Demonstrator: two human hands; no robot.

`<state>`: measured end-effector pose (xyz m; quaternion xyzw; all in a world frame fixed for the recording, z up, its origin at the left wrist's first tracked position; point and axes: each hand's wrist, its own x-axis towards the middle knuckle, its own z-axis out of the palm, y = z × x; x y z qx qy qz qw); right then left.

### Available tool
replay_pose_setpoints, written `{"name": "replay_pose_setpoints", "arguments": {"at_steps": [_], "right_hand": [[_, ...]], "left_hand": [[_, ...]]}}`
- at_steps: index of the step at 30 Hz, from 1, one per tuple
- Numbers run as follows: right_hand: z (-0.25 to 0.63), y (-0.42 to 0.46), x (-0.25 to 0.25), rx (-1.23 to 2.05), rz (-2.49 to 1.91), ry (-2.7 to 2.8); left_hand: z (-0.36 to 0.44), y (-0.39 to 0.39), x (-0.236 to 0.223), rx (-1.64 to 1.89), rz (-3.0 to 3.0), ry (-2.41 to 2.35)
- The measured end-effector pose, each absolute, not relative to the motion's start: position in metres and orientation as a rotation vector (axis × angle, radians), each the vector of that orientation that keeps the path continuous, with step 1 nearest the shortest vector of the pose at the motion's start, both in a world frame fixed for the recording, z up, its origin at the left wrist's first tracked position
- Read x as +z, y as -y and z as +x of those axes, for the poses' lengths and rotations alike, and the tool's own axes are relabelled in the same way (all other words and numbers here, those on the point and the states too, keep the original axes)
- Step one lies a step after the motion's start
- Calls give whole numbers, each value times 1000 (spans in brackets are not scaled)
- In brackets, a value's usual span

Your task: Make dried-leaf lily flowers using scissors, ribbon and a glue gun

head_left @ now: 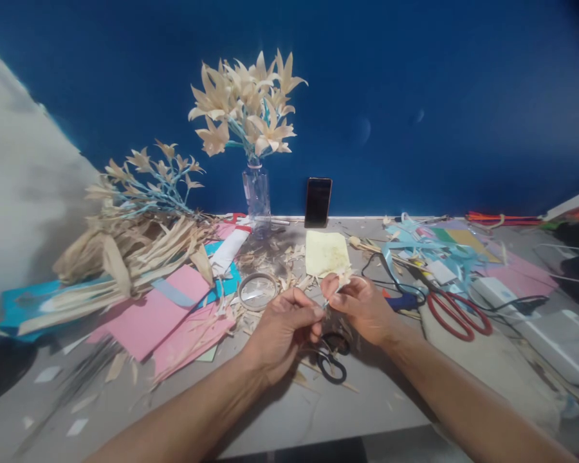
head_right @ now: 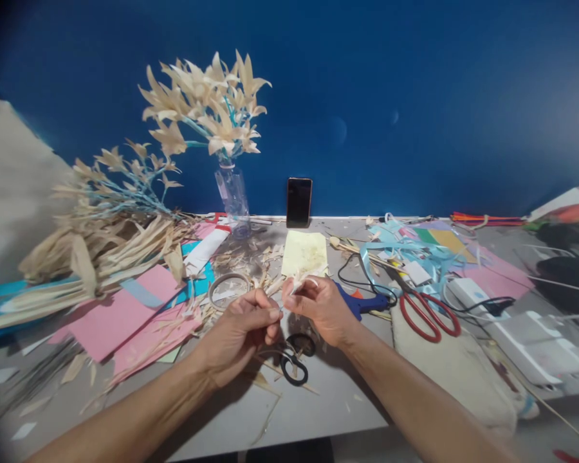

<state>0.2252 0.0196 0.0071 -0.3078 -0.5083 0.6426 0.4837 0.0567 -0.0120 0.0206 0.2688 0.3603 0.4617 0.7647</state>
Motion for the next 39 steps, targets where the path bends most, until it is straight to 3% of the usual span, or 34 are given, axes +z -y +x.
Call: {"name": "replay_pose_setpoints", "arguments": {"at_steps": [16,28,39], "right_hand": [[230,-18,3,1803,-551,1173],[231,-25,7,1542,-1043,1270],[230,-21,-1,1435,-1030,1583]], "left_hand": [[48,7,20,541,515,-545],[47,4,14,937,630,-439],[41,2,19,1023,824,-555]]}}
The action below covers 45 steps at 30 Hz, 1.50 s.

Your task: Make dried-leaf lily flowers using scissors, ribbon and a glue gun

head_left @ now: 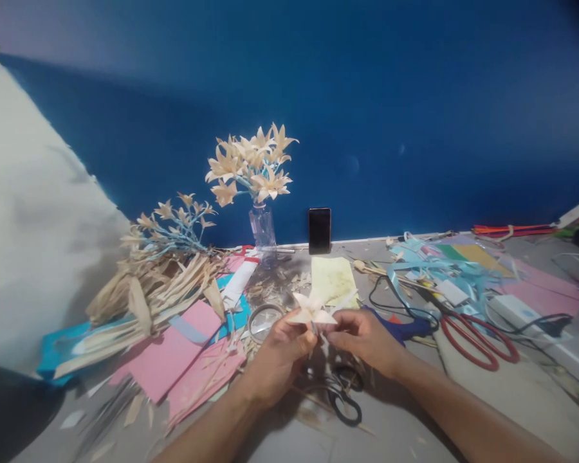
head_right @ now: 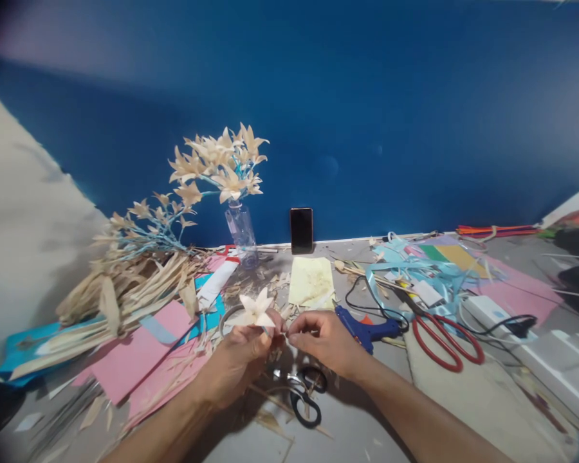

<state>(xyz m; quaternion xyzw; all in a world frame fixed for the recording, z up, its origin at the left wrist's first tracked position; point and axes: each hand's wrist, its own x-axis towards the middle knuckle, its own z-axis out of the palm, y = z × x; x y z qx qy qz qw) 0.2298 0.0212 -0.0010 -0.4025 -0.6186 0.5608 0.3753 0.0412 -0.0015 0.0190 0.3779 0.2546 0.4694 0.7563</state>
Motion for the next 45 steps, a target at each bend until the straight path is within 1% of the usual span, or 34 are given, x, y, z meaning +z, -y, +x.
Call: {"name": "replay_pose_setpoints", "arguments": {"at_steps": [3,8,15,19,23,29,33,36,45], "right_hand": [[225,-17,-1,1387,-1002,1648],[216,-8,5,1210,-979,1751],[218,-9,0,1203,-920,1709],[219,-9,-1,1173,-844,1764],[218,-9,-2,1274,-817,1732],[220,-7,-4,1579,-846,1591],[220,-7,-3,1708,-842,1535],[220,-7,-1,1759,-843,1531],[221,-6,3,1798,-839,1491]], "left_hand": [[42,4,17,1039,837,-626],[47,8,15,1106,842,-761],[51,9,9,1042,810,-788],[49,3,8,1087,862,-742],[46,-3,10,1089,882,-721],[44,-6,8,1013,878,-721],[43,-5,8,939,872,-682],[42,-5,11,915,896,-623],[43,-4,24,1061,915,-607]]}}
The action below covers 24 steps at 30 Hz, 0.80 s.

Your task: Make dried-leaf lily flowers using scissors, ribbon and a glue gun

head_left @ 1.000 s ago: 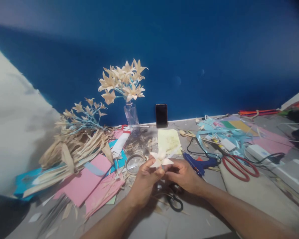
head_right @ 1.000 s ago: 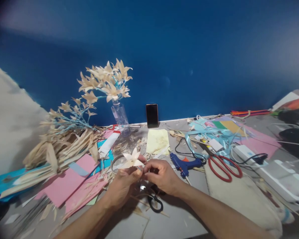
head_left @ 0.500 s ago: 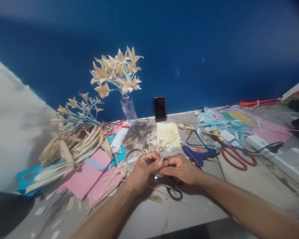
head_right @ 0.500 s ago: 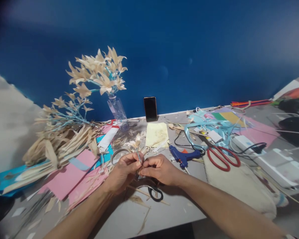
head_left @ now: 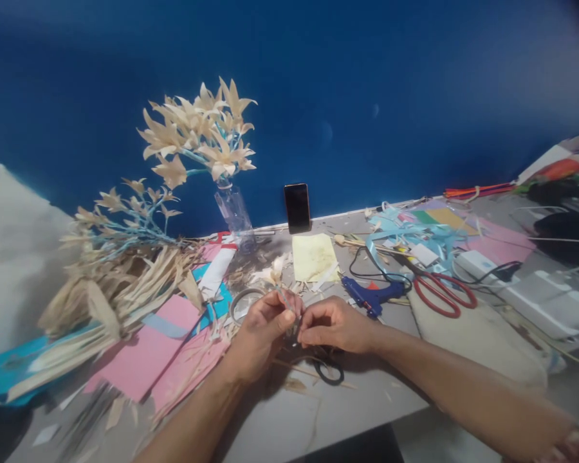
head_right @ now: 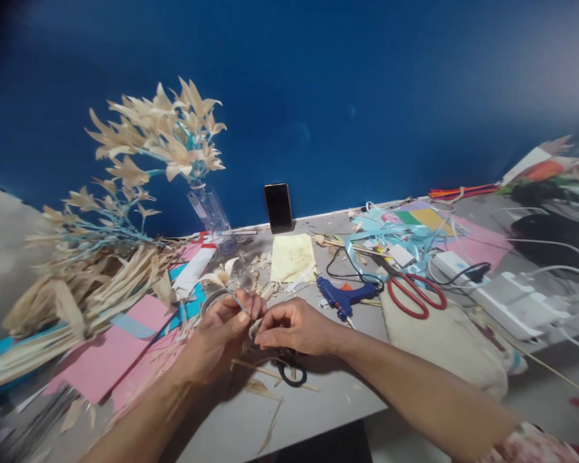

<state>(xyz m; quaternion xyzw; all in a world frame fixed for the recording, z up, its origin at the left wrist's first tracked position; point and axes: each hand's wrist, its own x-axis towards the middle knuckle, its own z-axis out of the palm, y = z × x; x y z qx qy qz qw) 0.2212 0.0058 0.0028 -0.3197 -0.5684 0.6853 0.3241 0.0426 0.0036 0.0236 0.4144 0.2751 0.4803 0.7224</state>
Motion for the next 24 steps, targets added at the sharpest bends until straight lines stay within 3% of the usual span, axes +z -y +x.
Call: {"name": "replay_pose_setpoints", "arguments": {"at_steps": [11,24], "right_hand": [[227,-13,-3,1728,-702,1728],[227,-16,-7,1912,-609,1711]], "left_hand": [[35,-3,19,923,1038,-638],[29,-3,16,821,1104,-539]]}}
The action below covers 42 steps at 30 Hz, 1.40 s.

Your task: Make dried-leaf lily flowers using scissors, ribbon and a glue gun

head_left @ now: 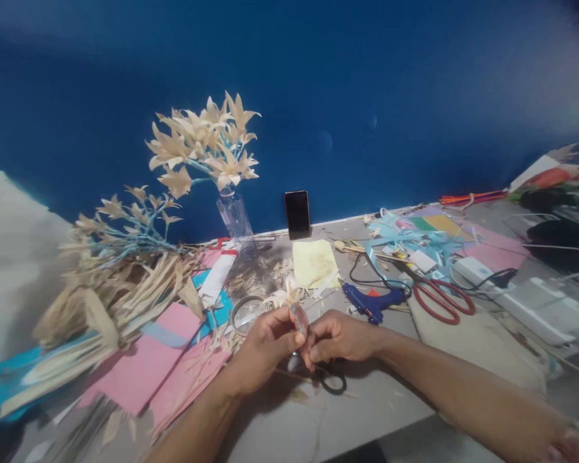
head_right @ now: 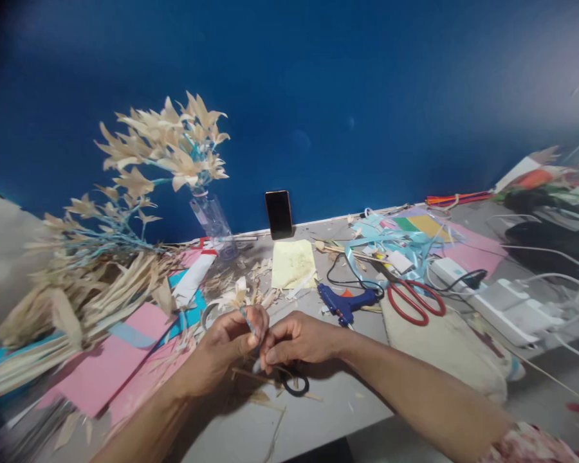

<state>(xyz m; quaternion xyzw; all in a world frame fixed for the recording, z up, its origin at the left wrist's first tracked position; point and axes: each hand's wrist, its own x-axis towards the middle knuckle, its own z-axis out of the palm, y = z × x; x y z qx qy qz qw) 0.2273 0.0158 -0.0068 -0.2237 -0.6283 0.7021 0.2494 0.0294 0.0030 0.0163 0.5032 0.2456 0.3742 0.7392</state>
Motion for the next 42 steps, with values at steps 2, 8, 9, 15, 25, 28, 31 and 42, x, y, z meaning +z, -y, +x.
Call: {"name": "replay_pose_setpoints", "arguments": {"at_steps": [2,8,9,15,25,28,31,42], "right_hand": [[226,-16,-6,1878,-646,1720],[226,-15,-3,1646,-932,1573],[226,-15,-2,1619,-957,1540],[225,-19,1,1430,-1015,1402],[220,-14,-4,1597,-941,1202],[219,-12,-6,1688,-821,1197],[217,-10,-7,1803,-691,1175],[227,-17,4,1419,-983,1212]], "left_hand": [[31,-3,14,832,1079,-555],[34,-11,10,996,1044,-715],[34,-12,9,1014,1044,-747],[42,-7,3,963,991,-903],[49,-2,8,839,795,-873],[46,-3,4,759,724,-733],[46,-1,2,730,714,-680],[41,-4,13,971,630,-500]]}}
